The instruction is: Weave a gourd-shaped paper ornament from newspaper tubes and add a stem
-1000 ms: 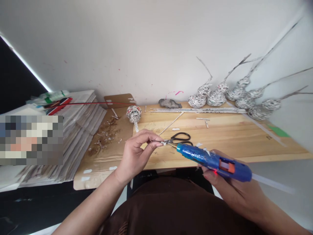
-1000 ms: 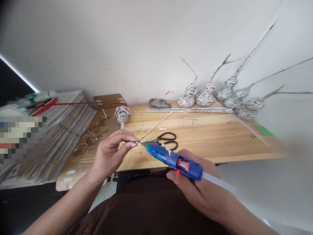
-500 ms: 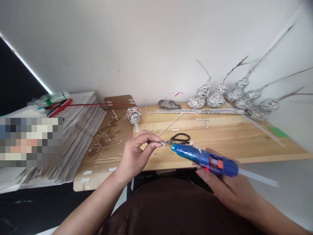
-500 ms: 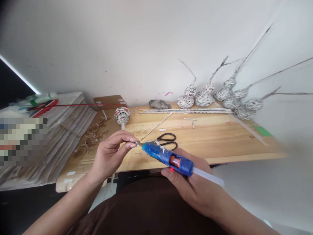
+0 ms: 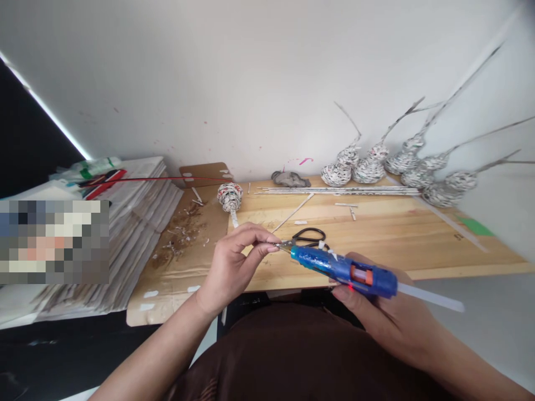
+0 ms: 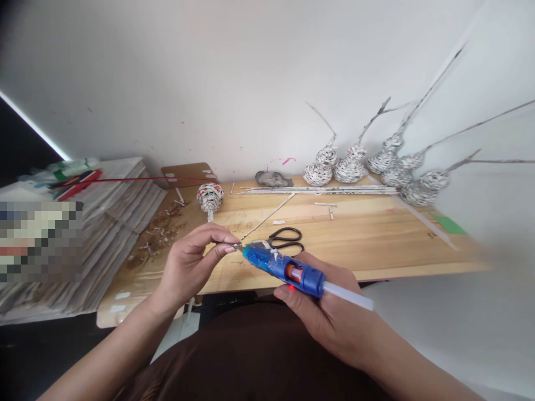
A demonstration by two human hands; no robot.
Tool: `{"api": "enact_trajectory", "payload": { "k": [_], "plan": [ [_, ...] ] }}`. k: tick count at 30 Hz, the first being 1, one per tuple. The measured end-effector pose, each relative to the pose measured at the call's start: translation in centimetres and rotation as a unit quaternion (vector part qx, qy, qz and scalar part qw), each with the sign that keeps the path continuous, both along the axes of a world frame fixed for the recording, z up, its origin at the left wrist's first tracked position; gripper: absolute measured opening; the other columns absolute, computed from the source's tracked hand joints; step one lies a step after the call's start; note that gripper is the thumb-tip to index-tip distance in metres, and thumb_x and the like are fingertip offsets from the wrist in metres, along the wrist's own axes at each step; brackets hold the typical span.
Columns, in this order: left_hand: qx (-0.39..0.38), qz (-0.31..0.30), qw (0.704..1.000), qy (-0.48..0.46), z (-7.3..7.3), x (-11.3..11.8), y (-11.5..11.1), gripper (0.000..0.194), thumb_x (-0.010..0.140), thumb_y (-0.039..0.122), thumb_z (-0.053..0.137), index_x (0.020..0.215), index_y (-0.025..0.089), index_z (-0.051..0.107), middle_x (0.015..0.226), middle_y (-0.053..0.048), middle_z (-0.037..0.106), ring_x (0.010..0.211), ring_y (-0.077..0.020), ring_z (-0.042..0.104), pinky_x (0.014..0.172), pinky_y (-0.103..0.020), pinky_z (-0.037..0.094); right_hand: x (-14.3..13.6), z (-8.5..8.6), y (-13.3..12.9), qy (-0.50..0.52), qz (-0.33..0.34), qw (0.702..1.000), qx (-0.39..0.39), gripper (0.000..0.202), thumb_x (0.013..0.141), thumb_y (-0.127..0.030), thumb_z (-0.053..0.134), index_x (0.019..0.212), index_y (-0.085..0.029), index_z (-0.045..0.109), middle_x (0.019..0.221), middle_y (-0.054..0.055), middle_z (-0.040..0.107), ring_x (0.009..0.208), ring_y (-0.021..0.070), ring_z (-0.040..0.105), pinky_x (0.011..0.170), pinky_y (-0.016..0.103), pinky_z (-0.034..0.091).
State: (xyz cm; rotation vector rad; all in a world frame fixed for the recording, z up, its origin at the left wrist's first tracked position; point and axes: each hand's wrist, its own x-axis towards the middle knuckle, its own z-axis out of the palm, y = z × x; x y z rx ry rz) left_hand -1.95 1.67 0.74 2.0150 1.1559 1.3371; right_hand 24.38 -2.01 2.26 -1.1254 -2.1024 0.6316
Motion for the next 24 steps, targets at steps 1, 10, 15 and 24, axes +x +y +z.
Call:
{"api": "enact_trajectory", "payload": {
  "k": [1, 10, 15, 24],
  "plan": [
    [-0.001, 0.0, 1.0, 0.0, -0.02, 0.04, 0.04, 0.004, 0.089, 0.021, 0.071, 0.091, 0.021, 0.075, 0.087, -0.003, 0.073, 0.083, -0.0134, 0.067, 0.078, -0.024, 0.053, -0.23, 0.04, 0.07, 0.002, 0.001, 1.0, 0.003, 0.014, 0.094, -0.032, 0.058, 0.082, -0.027, 0.054, 0.064, -0.004, 0.059, 0.053, 0.0154, 0.056, 0.05, 0.027, 0.044],
    [-0.013, 0.011, 1.0, -0.012, 0.0, 0.07, -0.01, 0.004, 0.088, 0.023, 0.072, 0.089, 0.021, 0.076, 0.086, -0.002, 0.074, 0.083, -0.013, 0.068, 0.078, -0.023, 0.053, -0.14, -0.17, 0.03, -0.002, 0.008, 1.0, 0.005, 0.012, 0.096, -0.031, 0.055, 0.085, -0.026, 0.056, 0.068, -0.003, 0.061, 0.057, 0.0152, 0.058, 0.053, 0.027, 0.045],
    [-0.025, 0.01, 0.999, -0.024, 0.01, 0.08, 0.04, 0.006, 0.089, 0.025, 0.072, 0.088, 0.02, 0.076, 0.086, -0.003, 0.074, 0.082, -0.0142, 0.068, 0.078, -0.025, 0.053, -0.3, -0.23, 0.17, 0.001, 0.007, 1.0, -0.007, 0.012, 0.096, -0.032, 0.055, 0.086, -0.026, 0.057, 0.071, -0.003, 0.063, 0.061, 0.016, 0.061, 0.056, 0.027, 0.047],
    [-0.038, 0.026, 0.998, -0.041, 0.07, -0.4, -0.13, 0.008, 0.087, 0.028, 0.074, 0.087, 0.02, 0.076, 0.084, -0.004, 0.074, 0.08, -0.0153, 0.068, 0.075, -0.027, 0.054, 0.31, -0.44, 0.06, 0.005, -0.006, 1.0, 0.006, 0.009, 0.095, -0.032, 0.055, 0.088, -0.027, 0.059, 0.073, 0.0, 0.065, 0.064, 0.0196, 0.062, 0.056, 0.03, 0.048]
  ]
}}
